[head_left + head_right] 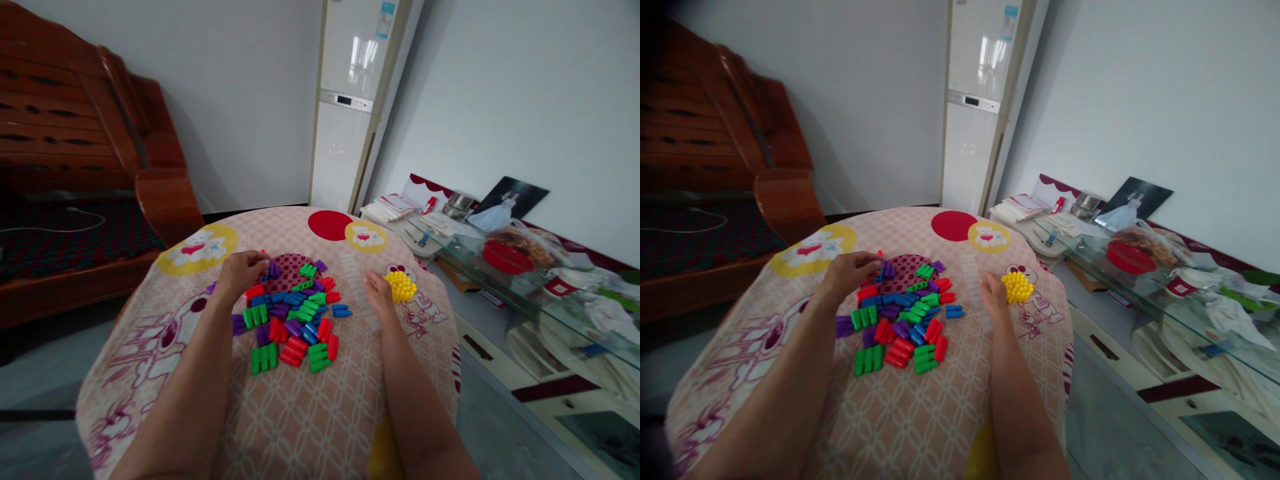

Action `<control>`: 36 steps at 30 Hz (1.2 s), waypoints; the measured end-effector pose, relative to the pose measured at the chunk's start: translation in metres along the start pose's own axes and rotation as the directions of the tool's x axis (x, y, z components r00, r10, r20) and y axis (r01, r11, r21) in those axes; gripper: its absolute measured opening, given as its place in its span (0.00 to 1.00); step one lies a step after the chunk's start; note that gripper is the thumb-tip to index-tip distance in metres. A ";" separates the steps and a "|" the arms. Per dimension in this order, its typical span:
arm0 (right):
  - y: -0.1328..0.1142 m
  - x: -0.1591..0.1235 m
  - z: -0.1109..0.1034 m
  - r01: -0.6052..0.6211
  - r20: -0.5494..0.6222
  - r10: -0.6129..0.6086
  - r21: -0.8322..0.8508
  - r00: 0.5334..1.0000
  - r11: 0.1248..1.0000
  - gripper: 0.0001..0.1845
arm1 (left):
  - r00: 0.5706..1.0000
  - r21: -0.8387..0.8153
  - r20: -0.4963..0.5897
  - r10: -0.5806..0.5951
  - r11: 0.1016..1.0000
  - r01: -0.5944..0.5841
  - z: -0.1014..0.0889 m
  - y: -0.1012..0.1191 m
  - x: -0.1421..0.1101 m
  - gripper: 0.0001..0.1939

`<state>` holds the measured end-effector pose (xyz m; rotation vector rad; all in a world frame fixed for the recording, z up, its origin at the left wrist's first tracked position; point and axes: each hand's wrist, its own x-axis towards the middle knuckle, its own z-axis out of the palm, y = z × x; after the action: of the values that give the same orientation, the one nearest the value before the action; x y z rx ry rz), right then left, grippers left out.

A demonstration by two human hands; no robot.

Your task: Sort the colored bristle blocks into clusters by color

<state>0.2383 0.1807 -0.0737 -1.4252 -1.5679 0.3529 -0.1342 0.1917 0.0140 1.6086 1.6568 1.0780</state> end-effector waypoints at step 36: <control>-0.076 0.022 0.076 0.237 0.224 -0.228 -0.012 0.948 0.971 0.25 | 0.992 0.106 -0.118 -0.045 0.993 0.058 -0.004 -0.043 0.007 0.13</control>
<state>0.1354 0.2071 -0.0465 -1.2444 -1.9123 0.3504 -0.1603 0.2000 -0.0198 1.5879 1.8524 1.0895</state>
